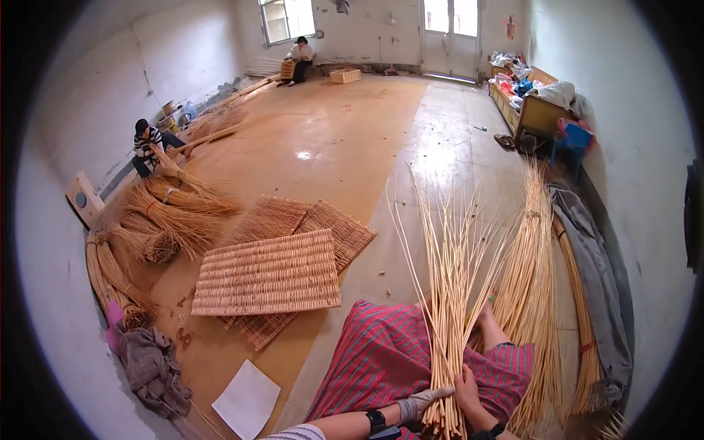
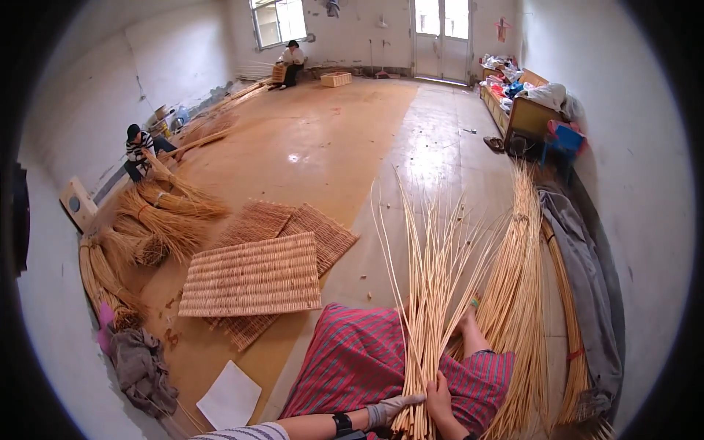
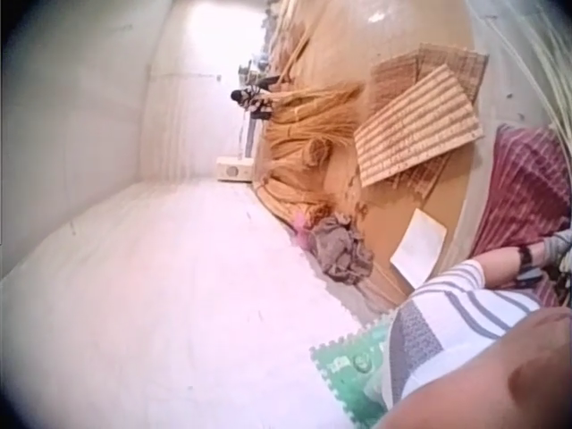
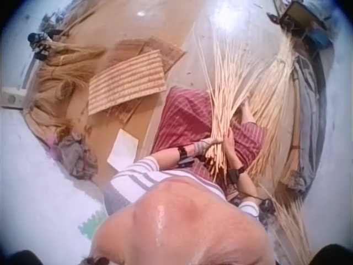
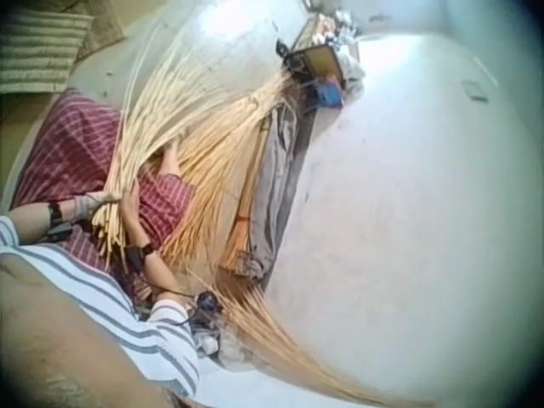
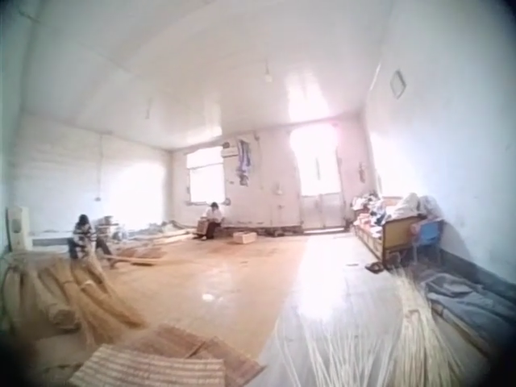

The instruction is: Weaving reeds into mats and trimming the edges using shears.

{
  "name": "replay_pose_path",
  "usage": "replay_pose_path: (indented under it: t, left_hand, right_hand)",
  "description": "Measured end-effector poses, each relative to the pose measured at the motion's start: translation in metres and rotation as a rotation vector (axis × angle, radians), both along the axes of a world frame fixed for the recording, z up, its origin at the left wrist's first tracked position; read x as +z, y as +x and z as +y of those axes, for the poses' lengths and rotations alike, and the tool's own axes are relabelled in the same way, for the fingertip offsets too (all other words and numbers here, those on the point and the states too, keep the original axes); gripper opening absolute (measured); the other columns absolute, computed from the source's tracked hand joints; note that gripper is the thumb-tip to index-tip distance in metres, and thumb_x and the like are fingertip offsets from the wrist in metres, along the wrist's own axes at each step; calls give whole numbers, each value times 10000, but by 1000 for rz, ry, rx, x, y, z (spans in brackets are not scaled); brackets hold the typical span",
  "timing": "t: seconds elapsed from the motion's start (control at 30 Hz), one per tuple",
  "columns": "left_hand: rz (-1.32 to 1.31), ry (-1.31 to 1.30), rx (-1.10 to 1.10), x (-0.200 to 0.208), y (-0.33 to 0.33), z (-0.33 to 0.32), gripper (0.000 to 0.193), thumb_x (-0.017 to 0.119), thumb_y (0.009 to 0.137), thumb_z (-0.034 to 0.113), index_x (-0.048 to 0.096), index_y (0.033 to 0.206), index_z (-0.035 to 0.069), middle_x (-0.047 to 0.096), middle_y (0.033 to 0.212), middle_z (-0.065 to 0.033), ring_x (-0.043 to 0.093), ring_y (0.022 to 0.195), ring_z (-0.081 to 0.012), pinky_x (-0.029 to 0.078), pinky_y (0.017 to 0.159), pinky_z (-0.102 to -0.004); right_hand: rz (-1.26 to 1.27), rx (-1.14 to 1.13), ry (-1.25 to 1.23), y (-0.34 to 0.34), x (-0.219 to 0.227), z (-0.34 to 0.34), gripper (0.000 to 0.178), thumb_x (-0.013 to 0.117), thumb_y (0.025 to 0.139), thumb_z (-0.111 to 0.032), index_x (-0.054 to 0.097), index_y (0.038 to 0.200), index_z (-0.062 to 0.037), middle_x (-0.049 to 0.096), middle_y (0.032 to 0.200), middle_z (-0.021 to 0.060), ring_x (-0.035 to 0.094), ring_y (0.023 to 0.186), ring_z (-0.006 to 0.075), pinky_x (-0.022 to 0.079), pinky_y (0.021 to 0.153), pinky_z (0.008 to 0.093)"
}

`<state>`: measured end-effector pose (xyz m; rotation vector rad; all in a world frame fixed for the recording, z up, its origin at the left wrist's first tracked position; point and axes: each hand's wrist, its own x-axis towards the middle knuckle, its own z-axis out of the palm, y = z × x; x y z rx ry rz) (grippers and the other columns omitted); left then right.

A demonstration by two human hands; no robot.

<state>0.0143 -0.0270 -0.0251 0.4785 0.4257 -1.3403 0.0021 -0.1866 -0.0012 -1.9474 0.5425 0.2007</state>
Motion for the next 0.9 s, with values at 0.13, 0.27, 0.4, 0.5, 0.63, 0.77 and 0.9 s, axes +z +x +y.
replay_pose_path:
  t: [0.13,0.27,0.4,0.5,0.63,0.77,0.9]
  left_hand:
    - [11,-53,-8,-7,0,-1,541,774,886,353,590,1287,40,737,1059,-142,740,864,-279,636,788,-418]
    - [-1,-49,-9,-15,-3,-1,543,766,889,363,591,1292,45,737,1078,-145,740,882,-286,633,804,-422]
    - [42,-53,-19,-5,0,-1,474,732,917,361,618,1261,55,739,1088,-157,744,891,-292,631,824,-455]
    - [23,-47,-10,18,2,2,464,707,937,379,632,1277,72,727,1159,-133,733,954,-294,614,862,-455]
    - [-88,157,138,51,-4,10,508,761,890,339,622,1252,12,740,1051,-180,733,902,-342,620,802,-505]
    - [-174,217,244,69,-10,12,401,757,897,319,660,1164,37,743,966,-151,737,825,-303,633,715,-454]
    - [-258,209,211,76,-9,13,386,737,914,321,664,1178,49,748,982,-136,739,803,-281,633,687,-422]
  right_hand:
    - [4,24,-73,0,9,1,540,491,1023,-254,386,1479,17,549,1405,252,547,1296,364,423,1077,414]
    - [-55,-12,-55,-6,6,1,439,510,1013,-205,470,1386,23,638,1271,237,636,1173,340,486,996,411]
    - [-85,-123,-5,-4,-8,0,366,526,1003,-173,518,1310,26,677,1171,219,669,1093,315,509,948,407]
    - [-165,-75,-111,-2,-15,-2,330,581,974,-176,554,1234,26,675,1015,197,675,966,299,519,874,414]
    - [-240,23,-233,-4,-9,-6,307,587,937,-173,688,1135,38,703,992,230,686,904,305,527,807,383]
    - [-417,138,-357,-15,10,-7,348,603,927,-209,692,1157,37,704,886,238,686,831,325,528,731,406]
    - [-300,113,-254,-26,25,-5,327,638,932,-224,704,1145,15,714,890,210,686,798,312,530,730,406]
